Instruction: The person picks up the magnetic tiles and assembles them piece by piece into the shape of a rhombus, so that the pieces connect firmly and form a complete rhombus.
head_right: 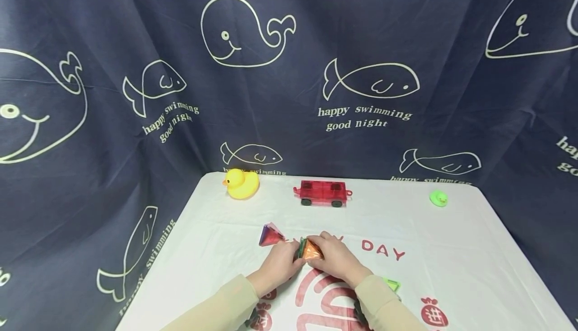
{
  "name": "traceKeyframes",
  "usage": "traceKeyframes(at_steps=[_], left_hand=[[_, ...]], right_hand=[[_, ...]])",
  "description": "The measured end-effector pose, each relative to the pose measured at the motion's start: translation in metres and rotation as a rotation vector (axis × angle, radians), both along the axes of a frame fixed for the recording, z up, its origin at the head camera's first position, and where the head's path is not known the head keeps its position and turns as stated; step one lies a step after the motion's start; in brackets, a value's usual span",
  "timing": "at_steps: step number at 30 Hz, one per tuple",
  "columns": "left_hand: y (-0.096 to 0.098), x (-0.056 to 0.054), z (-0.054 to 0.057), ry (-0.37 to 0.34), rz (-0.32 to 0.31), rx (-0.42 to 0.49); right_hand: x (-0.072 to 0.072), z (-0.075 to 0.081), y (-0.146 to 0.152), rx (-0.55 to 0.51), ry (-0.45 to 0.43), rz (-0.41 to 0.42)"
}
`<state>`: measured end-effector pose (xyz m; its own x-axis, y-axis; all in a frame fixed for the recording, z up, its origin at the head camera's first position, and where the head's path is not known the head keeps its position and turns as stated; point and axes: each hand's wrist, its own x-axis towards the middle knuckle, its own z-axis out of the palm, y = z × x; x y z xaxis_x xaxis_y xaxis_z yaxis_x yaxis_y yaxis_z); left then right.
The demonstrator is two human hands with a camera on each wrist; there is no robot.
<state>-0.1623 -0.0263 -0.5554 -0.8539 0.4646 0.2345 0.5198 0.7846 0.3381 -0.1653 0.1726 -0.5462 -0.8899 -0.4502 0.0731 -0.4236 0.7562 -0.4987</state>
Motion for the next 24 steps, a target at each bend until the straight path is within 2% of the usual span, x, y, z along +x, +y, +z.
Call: traceKeyframes(at_steps=[6,11,16,24], left_hand=[[0.0,0.001,0.001,-0.02,0.002,0.02],[-0.001,0.001,0.0,-0.027,-0.003,0.026],[-0.001,0.001,0.0,-0.032,-0.002,0.039],[0.0,0.002,-0.001,-0.054,0.006,0.047]], right_hand=[[-0.001,0.002,0.008,-0.031,-0.027,0.032],[0.0,0.005,0.024,-0.023,-0.073,-0.007],[0.006,0.012,0.045,-0.008,-0.126,-0.046],[0.02,0.015,0.082,-0.005,-0.115,-0.035]])
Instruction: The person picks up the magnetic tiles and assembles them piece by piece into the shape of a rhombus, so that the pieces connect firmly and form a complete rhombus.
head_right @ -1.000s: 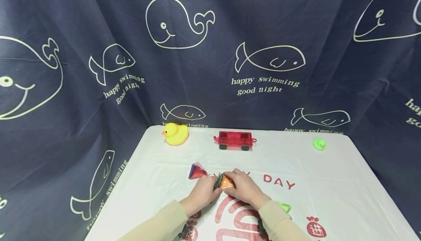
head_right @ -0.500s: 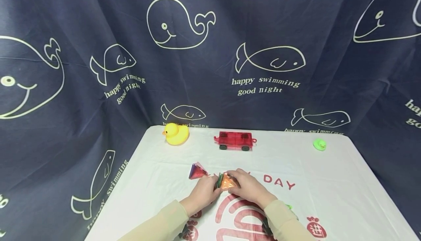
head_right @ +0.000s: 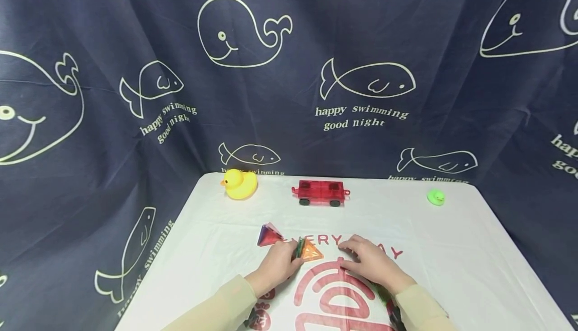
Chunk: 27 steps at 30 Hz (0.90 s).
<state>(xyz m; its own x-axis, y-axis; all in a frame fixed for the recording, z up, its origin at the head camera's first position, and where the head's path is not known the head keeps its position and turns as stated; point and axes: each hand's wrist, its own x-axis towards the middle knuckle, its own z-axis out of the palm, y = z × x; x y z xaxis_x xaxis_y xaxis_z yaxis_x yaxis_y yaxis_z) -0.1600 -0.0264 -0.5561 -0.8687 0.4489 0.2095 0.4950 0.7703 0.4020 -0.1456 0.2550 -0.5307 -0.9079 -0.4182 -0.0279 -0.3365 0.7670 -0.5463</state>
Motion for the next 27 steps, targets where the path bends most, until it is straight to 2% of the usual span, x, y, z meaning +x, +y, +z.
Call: traceKeyframes(at_steps=[10,17,22,27], left_hand=[[0.001,0.001,0.001,-0.02,0.001,0.008],[0.001,0.001,0.003,-0.038,0.002,0.013],[0.001,0.001,0.003,-0.019,0.002,0.011],[0.0,0.001,0.001,-0.002,0.002,0.011]], right_hand=[[0.027,-0.002,0.034,0.018,-0.092,-0.104],[0.043,-0.003,0.059,0.029,-0.048,-0.05],[0.049,-0.006,0.072,0.027,-0.062,-0.01],[0.052,-0.009,0.079,-0.019,-0.081,0.012]])
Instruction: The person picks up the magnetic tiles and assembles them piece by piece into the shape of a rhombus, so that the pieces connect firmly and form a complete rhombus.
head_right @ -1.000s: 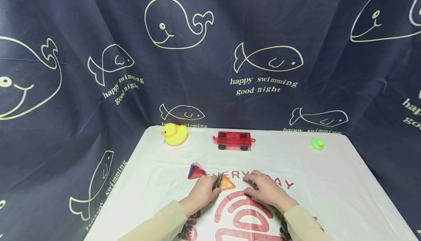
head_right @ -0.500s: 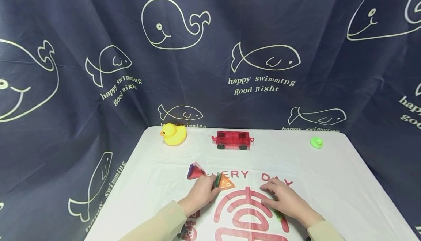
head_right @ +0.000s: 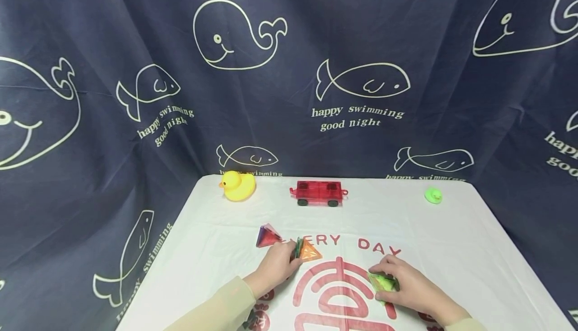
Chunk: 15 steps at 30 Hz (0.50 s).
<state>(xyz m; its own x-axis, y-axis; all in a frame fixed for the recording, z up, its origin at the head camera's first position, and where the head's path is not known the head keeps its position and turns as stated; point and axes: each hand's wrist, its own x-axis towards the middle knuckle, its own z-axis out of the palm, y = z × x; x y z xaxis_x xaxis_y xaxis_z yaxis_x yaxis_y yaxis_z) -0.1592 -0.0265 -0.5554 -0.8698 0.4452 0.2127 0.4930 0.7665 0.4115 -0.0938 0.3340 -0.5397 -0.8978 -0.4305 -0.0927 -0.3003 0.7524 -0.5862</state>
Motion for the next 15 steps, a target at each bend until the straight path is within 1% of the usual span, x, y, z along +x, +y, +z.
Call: traceKeyframes(at_steps=[4,7,11,13,15], left_hand=[[-0.0002,0.0001,-0.0002,-0.007,0.001,0.001],[0.0,0.0007,0.0008,-0.01,0.0,-0.001],[0.0,0.0011,0.0011,-0.014,0.003,-0.006],[0.0001,0.0011,0.0007,-0.012,0.005,-0.007],[0.0001,0.0012,0.0004,-0.011,0.006,-0.01]], right_hand=[[0.0006,-0.0003,0.0042,-0.042,0.005,0.03],[-0.0004,0.0006,0.0068,-0.047,-0.02,0.044],[-0.0026,0.001,0.0079,-0.04,-0.057,0.046],[-0.0027,0.001,0.0072,-0.037,-0.057,0.038],[-0.0021,0.0014,0.0054,-0.016,-0.037,0.027]])
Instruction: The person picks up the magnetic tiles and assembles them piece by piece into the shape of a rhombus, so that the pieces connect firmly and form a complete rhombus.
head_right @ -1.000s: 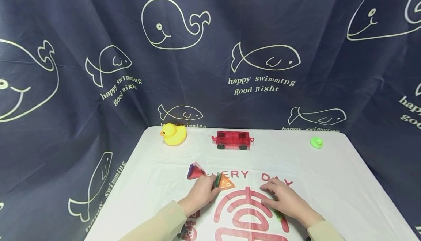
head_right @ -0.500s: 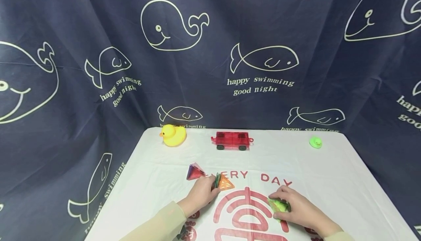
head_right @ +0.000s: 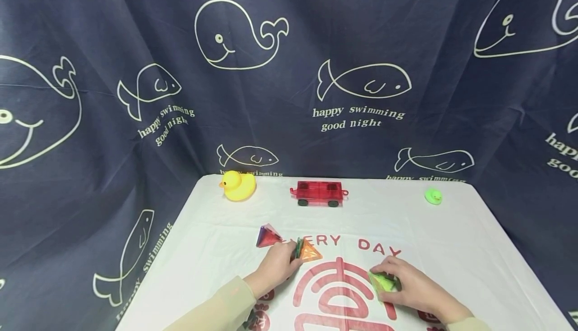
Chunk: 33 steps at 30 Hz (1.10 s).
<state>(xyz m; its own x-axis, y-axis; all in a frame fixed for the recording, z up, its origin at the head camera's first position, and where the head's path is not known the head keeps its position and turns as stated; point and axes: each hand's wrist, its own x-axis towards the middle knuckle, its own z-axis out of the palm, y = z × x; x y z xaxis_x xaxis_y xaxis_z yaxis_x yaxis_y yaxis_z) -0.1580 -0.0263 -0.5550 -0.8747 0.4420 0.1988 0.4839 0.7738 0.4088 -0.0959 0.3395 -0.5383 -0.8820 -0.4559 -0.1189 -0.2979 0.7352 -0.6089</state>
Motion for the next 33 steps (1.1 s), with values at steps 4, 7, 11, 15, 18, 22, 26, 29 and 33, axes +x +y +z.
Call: traceKeyframes(at_steps=[4,7,11,15,18,22,26,29,33], left_hand=[[0.001,0.0,0.0,-0.003,-0.001,-0.002],[0.001,-0.001,0.0,-0.012,0.0,-0.002],[0.001,0.0,0.001,-0.014,0.002,-0.001],[0.001,0.001,0.002,-0.013,-0.003,0.007],[0.001,0.001,0.002,-0.015,-0.003,0.007],[0.0,0.001,0.003,-0.014,0.001,0.004],[0.001,0.0,0.001,-0.018,0.002,0.005],[0.001,-0.001,0.0,-0.022,0.001,0.002],[0.001,-0.001,0.0,-0.019,0.002,-0.003]], right_hand=[[0.001,-0.002,-0.005,0.046,0.055,-0.043],[0.001,-0.004,-0.01,0.077,0.08,-0.098],[0.0,-0.004,-0.015,0.113,0.074,-0.179],[0.0,-0.002,-0.013,0.111,0.036,-0.201],[0.001,0.002,-0.008,0.118,0.016,-0.167],[-0.001,0.004,-0.002,0.138,0.031,-0.097],[-0.002,0.003,-0.002,0.136,0.078,-0.083],[-0.002,0.002,-0.005,0.117,0.113,-0.094],[-0.003,0.003,-0.012,0.096,0.085,-0.161]])
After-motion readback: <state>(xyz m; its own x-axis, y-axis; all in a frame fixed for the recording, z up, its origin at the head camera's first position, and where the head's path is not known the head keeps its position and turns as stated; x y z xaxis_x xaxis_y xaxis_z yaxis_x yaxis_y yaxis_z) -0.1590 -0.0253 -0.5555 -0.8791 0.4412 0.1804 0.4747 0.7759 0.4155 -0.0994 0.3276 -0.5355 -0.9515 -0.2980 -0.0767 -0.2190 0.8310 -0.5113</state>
